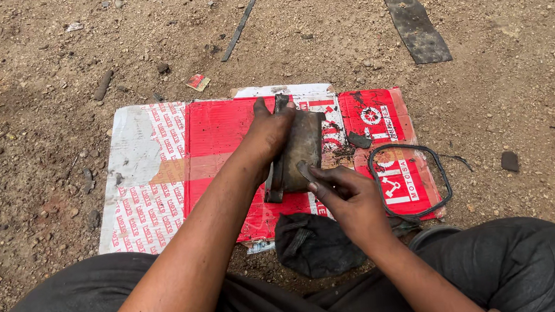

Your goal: The person cleans a metal motor housing with a cloth and then uses a small flat tool to scrape away dirt and old gasket material from the edges of the part.

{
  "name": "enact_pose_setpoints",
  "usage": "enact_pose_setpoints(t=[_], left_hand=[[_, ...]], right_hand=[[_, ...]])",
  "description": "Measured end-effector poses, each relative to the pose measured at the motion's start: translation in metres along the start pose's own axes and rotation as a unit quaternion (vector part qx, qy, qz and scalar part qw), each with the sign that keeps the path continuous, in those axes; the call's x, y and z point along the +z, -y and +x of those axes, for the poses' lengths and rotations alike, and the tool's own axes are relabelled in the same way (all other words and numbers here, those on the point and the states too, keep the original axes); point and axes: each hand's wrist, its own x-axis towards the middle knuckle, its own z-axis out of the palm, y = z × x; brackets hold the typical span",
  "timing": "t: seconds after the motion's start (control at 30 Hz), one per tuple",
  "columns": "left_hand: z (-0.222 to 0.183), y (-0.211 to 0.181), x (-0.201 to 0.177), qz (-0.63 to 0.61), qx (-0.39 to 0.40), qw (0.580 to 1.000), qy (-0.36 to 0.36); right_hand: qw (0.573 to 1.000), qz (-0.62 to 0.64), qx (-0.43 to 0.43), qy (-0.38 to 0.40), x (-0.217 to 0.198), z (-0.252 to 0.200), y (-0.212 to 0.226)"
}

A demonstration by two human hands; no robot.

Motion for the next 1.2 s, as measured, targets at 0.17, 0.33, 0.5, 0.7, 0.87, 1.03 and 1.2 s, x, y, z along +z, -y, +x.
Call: enact_pose_setpoints(t=[0.17, 0.33, 0.5, 0.7, 0.87, 1.03, 1.2], left_hand=[[-0.012, 0.001, -0.003, -0.079, -0.010, 0.990, 0.117], [-0.014, 0.000, -0.001, -0.107, 0.032, 0.982, 0.154], [-0.014, 0.005, 0.003, 0.003, 0.053, 0.980, 0.192], [-0.015, 0.009, 0.004, 0.164, 0.077, 0.969, 0.170], [-0.010, 0.019, 0.012, 0.237, 0.128, 0.956, 0.114], [-0.029, 0.019, 0.017, 0.233, 0.130, 0.959, 0.099], [-0.056, 0.010, 0.040, 0.290, 0.150, 0.942, 0.072]], right_hand=[[0.974, -0.166, -0.153, -0.006, 0.009, -0.012, 0.020], [0.961, -0.229, -0.150, 0.021, -0.001, -0.011, 0.040], [0.949, -0.286, -0.124, 0.046, 0.001, -0.013, 0.055], [0.989, -0.137, -0.048, -0.013, -0.024, 0.007, 0.039], [0.995, -0.041, 0.088, -0.007, -0.033, 0.020, 0.024], [0.982, 0.065, 0.135, 0.113, -0.053, 0.033, 0.007], [0.977, 0.082, 0.185, 0.066, -0.083, 0.045, -0.011]])
